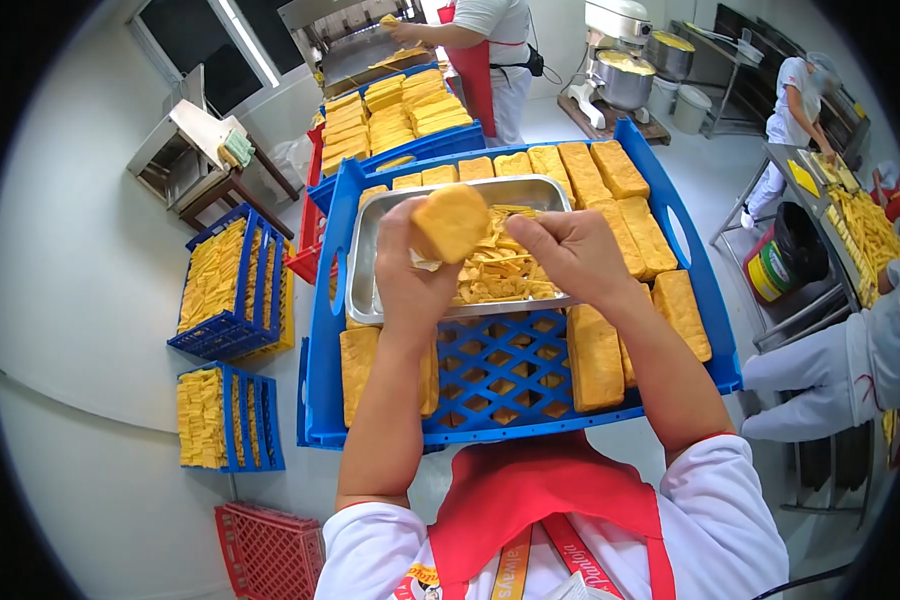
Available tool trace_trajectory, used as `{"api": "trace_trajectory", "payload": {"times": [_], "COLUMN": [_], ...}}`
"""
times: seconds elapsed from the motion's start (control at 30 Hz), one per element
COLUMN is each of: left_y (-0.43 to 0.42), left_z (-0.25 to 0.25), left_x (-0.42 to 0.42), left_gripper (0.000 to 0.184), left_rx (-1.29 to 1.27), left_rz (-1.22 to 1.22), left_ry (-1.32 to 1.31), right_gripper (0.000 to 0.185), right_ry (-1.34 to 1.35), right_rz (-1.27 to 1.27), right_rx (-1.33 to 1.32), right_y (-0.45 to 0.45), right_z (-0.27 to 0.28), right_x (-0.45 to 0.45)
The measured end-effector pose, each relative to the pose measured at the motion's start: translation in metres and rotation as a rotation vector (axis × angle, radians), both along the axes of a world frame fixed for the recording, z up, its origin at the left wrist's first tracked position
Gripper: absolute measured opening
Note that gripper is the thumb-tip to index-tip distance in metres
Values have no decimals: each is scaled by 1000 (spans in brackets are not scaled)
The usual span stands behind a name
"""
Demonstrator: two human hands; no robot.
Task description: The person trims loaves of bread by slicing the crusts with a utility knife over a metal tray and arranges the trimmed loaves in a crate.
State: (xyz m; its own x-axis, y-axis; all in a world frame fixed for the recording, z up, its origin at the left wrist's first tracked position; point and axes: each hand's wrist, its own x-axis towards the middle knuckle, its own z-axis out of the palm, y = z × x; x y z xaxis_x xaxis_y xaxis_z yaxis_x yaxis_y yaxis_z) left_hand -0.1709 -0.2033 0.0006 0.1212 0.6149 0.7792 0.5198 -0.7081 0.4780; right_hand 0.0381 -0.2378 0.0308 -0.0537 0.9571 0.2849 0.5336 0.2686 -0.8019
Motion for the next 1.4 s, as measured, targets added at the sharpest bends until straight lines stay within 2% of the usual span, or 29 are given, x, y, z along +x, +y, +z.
{"api": "trace_trajectory", "payload": {"times": [0.03,0.07,0.1,0.17,0.23,0.27,0.33,0.5,0.73,1.03,1.17,1.23,1.33,1.37,1.4], "left_y": [1,2,3,7,7,6,3,7,3,6,6,6,10,15,18], "left_z": [0,0,2,8,5,6,9,3,6,4,3,5,6,3,1], "left_x": [-1,-2,-7,-18,-16,-15,-12,-13,-5,-4,-5,-5,-10,-16,-20], "left_gripper": [62,61,61,57,56,58,60,61,62,62,60,59,56,54,52], "left_rx": [-203,-406,-406,-885,-906,-961,-1015,-1109,-1103,-1123,-1132,-1136,-1102,-965,-833], "left_rz": [-116,-231,-226,-469,-535,-533,-532,-582,-584,-625,-636,-642,-600,-596,-591], "left_ry": [-300,-600,-598,-1156,-1173,-1189,-1205,-1120,-980,-999,-986,-977,-1010,-1026,-1035], "right_gripper": [62,60,58,51,46,46,44,43,44,49,51,54,54,54,55], "right_ry": [1,-200,-399,-443,-267,-268,-155,-214,-343,-445,-443,-341,-308,-306,-377], "right_rz": [4,-94,-194,-215,-147,-145,-42,-8,4,125,148,231,239,240,134], "right_rx": [1,82,163,112,117,117,230,399,563,464,421,367,396,395,474], "right_y": [0,0,0,3,5,4,-1,-3,3,3,3,3,1,1,2], "right_z": [1,2,2,-6,-11,-11,-7,-9,-11,-9,-7,-7,-5,-2,1], "right_x": [3,5,8,11,12,11,4,-7,-10,-13,-12,-9,4,5,8]}}
